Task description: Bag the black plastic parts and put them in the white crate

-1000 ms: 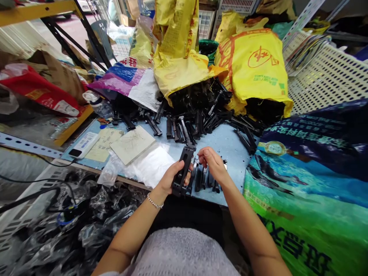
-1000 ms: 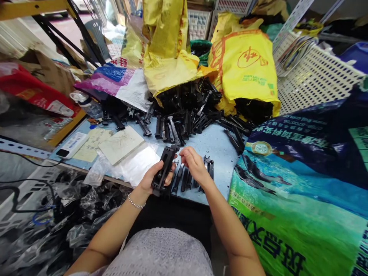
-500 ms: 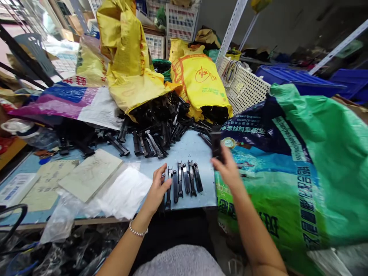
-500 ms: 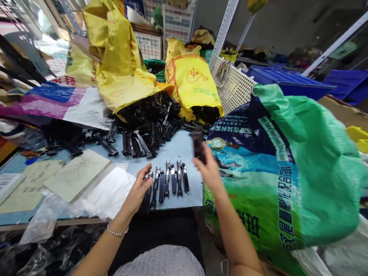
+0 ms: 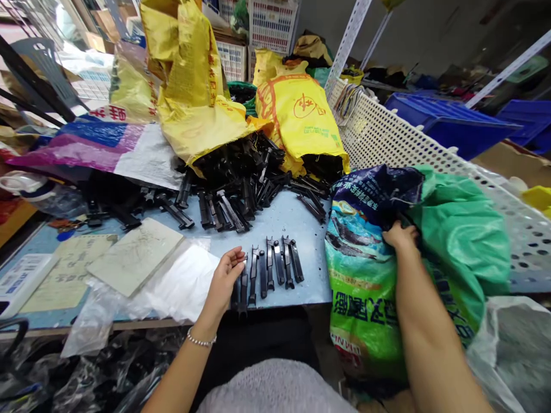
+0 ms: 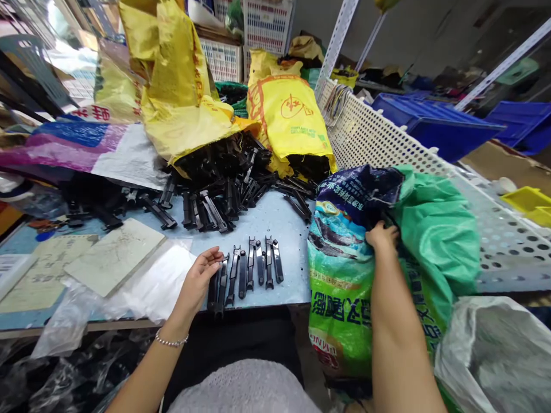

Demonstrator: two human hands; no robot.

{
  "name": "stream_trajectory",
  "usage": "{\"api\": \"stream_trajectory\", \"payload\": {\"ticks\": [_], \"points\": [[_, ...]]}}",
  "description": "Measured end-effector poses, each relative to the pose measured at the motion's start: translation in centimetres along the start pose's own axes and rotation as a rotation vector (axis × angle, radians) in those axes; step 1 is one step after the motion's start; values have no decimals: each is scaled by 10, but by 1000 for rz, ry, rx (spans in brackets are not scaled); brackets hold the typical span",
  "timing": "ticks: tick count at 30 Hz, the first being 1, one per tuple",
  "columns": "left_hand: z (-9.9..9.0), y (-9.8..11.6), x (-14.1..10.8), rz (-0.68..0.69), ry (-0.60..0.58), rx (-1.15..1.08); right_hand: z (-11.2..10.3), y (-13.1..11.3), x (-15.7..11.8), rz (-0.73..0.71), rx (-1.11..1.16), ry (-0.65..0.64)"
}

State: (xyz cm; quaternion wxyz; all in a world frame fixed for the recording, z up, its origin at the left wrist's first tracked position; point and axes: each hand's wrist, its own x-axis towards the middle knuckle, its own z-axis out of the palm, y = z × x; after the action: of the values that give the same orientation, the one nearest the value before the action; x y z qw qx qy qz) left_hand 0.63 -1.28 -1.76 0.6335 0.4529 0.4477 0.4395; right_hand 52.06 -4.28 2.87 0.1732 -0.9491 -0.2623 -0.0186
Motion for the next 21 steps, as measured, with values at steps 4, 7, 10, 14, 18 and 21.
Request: {"api": "stream_trajectory", "payload": {"ticks": [4, 7, 10, 14, 18, 21], "points": [[-9, -1, -4, -8, 22, -6, -25, -24, 14, 3, -33, -6], [-14, -1, -4, -11, 55, -25, -22, -59, -11, -180, -38, 90], [-12, 1, -3, -15, 71, -33, 11, -112, -53, -488, 7, 68], [-9, 5, -6, -14, 16, -22, 63, -174, -81, -525, -85, -128], [-12, 9, -10, -17, 4, 5, 74, -193, -72, -476, -90, -127], [3, 12, -3, -40, -33, 13, 59, -191, -99, -546, -39, -116]]}}
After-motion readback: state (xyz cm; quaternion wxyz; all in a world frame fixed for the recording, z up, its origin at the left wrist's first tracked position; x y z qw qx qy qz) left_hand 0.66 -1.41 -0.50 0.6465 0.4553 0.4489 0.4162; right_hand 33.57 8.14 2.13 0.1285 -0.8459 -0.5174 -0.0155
